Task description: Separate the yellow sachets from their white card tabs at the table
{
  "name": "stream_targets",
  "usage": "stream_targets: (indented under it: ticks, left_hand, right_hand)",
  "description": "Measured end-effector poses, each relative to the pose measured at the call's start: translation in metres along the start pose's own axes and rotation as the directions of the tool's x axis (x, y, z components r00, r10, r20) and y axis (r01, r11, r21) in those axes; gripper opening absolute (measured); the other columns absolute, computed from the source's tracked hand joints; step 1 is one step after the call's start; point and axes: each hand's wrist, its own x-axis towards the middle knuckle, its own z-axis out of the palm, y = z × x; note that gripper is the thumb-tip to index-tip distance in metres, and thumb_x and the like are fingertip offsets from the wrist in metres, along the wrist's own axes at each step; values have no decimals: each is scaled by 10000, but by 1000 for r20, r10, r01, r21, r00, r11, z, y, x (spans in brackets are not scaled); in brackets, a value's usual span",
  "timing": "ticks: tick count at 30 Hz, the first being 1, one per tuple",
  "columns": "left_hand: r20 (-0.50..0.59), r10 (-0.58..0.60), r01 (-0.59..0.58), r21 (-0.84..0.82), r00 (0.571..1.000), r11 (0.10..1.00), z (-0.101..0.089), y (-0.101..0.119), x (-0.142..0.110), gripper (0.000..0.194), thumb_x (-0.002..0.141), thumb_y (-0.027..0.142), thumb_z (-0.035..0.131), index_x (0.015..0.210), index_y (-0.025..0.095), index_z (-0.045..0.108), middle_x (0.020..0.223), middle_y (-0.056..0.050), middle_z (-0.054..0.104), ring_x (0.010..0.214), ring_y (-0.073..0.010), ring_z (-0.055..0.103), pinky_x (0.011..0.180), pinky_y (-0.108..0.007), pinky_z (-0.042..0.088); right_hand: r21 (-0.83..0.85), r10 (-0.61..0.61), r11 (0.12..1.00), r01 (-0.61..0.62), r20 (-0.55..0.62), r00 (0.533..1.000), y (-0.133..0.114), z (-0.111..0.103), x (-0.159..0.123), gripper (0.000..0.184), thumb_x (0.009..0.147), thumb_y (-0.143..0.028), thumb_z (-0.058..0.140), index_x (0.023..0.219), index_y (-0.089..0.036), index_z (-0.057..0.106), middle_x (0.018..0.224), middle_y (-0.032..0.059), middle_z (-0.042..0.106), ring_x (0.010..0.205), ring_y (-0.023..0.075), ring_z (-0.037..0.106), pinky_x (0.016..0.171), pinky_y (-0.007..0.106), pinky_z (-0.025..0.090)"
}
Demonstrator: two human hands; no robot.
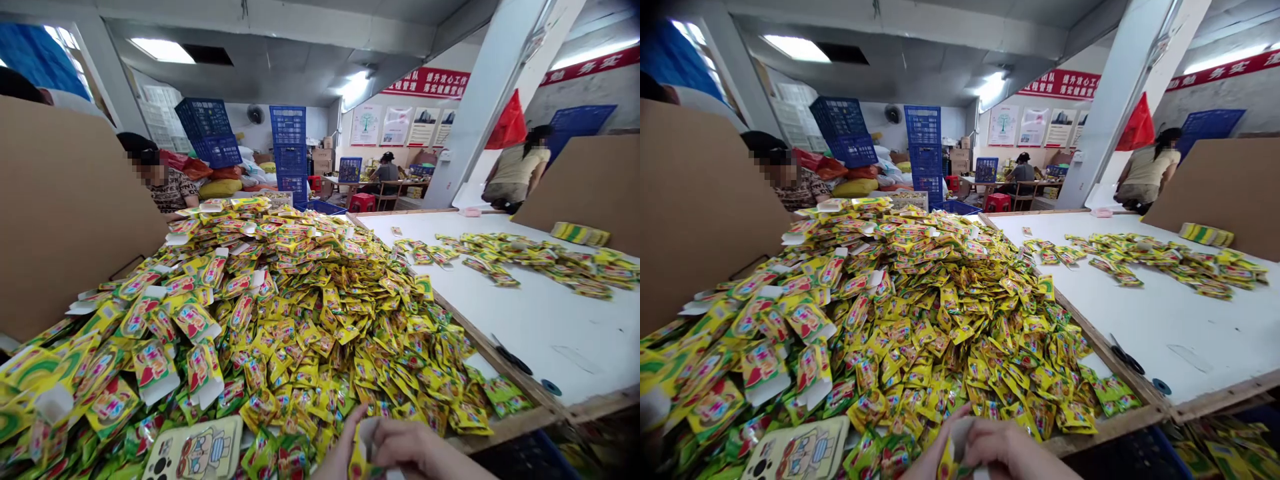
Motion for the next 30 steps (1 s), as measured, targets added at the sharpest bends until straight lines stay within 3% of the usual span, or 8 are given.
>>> stream_targets:
  ticks: [3,6,8,12,15,18,24,30]
  left_hand:
    - [-234,69,1,289,970,957,-15,12,-13,838,685,403,657,1386,205,243,1446,-139,327,1327,-283,302,1086,-454,228]
    - [-492,119,202,550,862,811,-50,21,-41,378,839,373,443,1183,227,502,1247,-128,540,1171,-256,490,1014,-469,351]
    - [-546,97,315,610,832,727,-72,18,-59,309,855,350,391,1077,215,558,1103,-114,617,1062,-253,558,953,-465,414]
    - [-589,7,445,619,808,646,-86,6,-74,373,878,326,313,1151,193,531,1177,-119,582,1112,-242,531,990,-454,373]
    - [-581,-9,457,631,814,627,-77,5,-68,371,865,339,354,1146,185,540,1159,-121,575,1118,-246,514,974,-425,369]
    - [-559,30,414,648,829,639,-72,6,-60,206,813,289,448,928,198,593,960,-67,611,958,-231,557,856,-361,416]
    - [-591,-25,270,329,806,905,-76,-9,-61,191,864,365,390,856,208,499,694,15,585,694,-174,569,672,-269,438]
    - [-653,-53,191,142,756,971,-63,-16,-52,455,836,504,424,1124,170,536,1165,-97,599,1134,-231,508,975,-331,373]
  right_hand:
    - [-262,47,954,-146,-351,935,31,-52,-18,290,859,-236,385,893,-214,672,872,76,666,836,208,631,752,308,484]
    - [-410,119,604,-684,-802,585,62,-106,-34,372,829,-290,411,1152,-166,547,764,98,661,561,249,600,516,343,441]
    - [-425,59,474,-771,-859,509,69,-111,-29,411,829,-327,418,1193,-152,495,834,119,657,532,242,577,471,324,396]
    - [-400,219,792,-462,-519,826,51,-19,24,193,823,-299,439,889,-185,581,683,40,642,571,176,583,540,255,404]
    - [-323,273,890,-323,-190,943,35,77,65,309,709,-298,584,1006,-212,561,745,25,675,689,200,617,618,256,413]
    - [-259,269,921,-290,-115,956,35,130,80,289,630,-136,560,913,-192,580,842,53,684,784,219,618,685,271,413]
    - [165,312,944,-285,-172,934,56,138,74,65,788,-242,416,735,-206,423,564,-46,514,463,105,488,444,185,369]
    - [614,396,777,-136,-310,865,56,142,81,195,767,-374,511,716,-222,400,520,-78,413,389,83,367,387,189,325]
